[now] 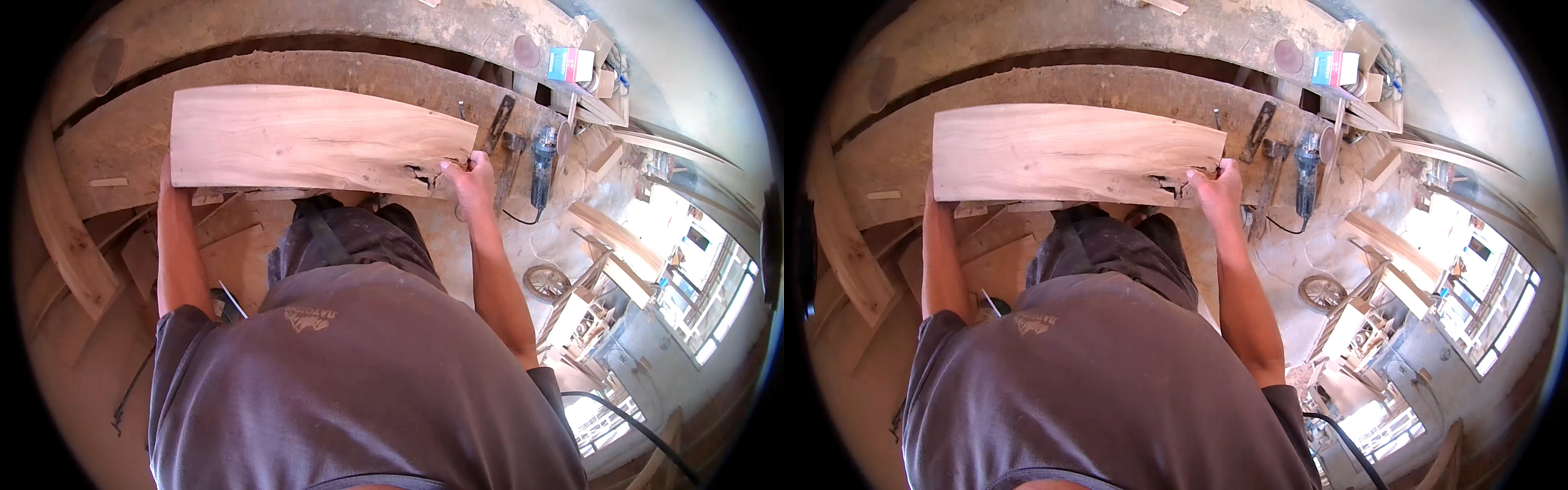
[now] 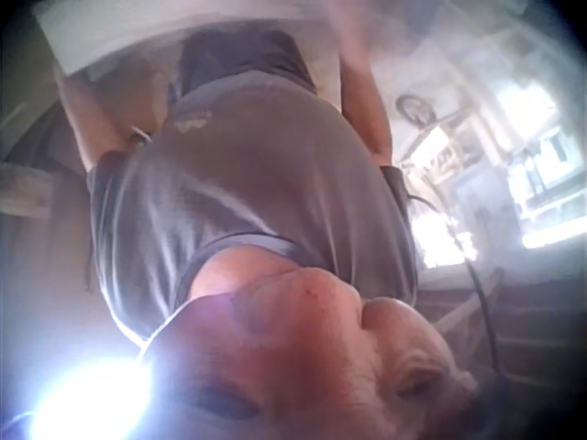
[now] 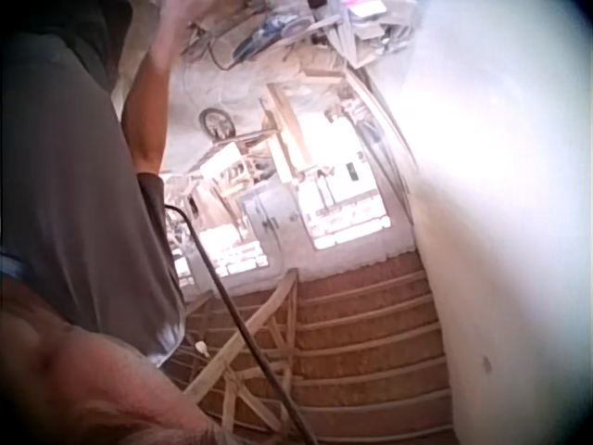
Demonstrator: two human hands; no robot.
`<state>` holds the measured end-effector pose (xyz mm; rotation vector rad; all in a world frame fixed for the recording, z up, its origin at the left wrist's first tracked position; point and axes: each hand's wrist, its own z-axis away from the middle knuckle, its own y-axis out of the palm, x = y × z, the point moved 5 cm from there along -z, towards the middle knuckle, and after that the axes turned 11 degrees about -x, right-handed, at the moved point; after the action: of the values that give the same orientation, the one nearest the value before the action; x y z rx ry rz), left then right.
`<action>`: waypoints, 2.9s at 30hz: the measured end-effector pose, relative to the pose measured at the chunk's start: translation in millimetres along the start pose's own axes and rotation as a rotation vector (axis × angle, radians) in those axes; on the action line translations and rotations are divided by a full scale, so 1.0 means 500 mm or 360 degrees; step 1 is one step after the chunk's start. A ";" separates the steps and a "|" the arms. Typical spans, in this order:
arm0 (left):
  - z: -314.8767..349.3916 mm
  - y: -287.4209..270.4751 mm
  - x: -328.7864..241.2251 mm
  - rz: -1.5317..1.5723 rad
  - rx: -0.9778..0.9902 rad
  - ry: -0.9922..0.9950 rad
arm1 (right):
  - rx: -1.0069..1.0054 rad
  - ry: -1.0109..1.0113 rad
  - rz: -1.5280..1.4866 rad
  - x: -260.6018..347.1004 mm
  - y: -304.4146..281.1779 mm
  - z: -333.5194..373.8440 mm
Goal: The person repairs a wooden plank by hammering a small wooden piece into a hole, then uses an angle grinder to smooth the surface. The person flips the plank, removes a loose piece, and sands the surface with sandpaper before placing it on a rack.
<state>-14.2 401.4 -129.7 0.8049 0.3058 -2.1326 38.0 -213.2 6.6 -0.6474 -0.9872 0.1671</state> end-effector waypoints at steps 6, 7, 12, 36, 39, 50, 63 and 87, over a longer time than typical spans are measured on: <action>0.153 0.135 -0.153 -0.0007 -0.0196 0.0082 | -0.0058 -0.0045 0.0155 0.024 0.012 -0.001; 0.187 0.147 -0.169 0.0008 -0.0231 0.0195 | 0.0012 -0.0024 0.0053 0.031 0.017 -0.001; 0.324 0.234 -0.060 0.0365 -0.0969 0.0648 | 0.0203 -0.0092 -0.0091 0.002 0.023 -0.017; 0.646 0.539 0.478 0.0443 -0.0088 0.0595 | 0.0995 -0.0179 -0.0047 -0.091 -0.024 0.040; 0.639 0.530 0.484 0.0401 -0.0094 0.0591 | 0.1089 -0.0071 -0.0113 -0.105 -0.021 0.045; 0.650 0.536 0.471 -0.0039 -0.0214 0.0891 | 0.0916 -0.0074 -0.0191 -0.110 -0.030 0.004; 0.666 0.560 0.439 -0.0299 -0.0309 0.0914 | 0.0878 0.0075 -0.0204 -0.119 -0.033 -0.002; 0.675 0.579 0.408 -0.0999 -0.0594 0.0742 | 0.0703 -0.0081 -0.0245 -0.086 -0.005 0.012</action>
<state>-34.6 -65.6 14.4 1.0673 1.3050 -2.3016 9.1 -230.6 -20.5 -0.1633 -1.0034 0.2573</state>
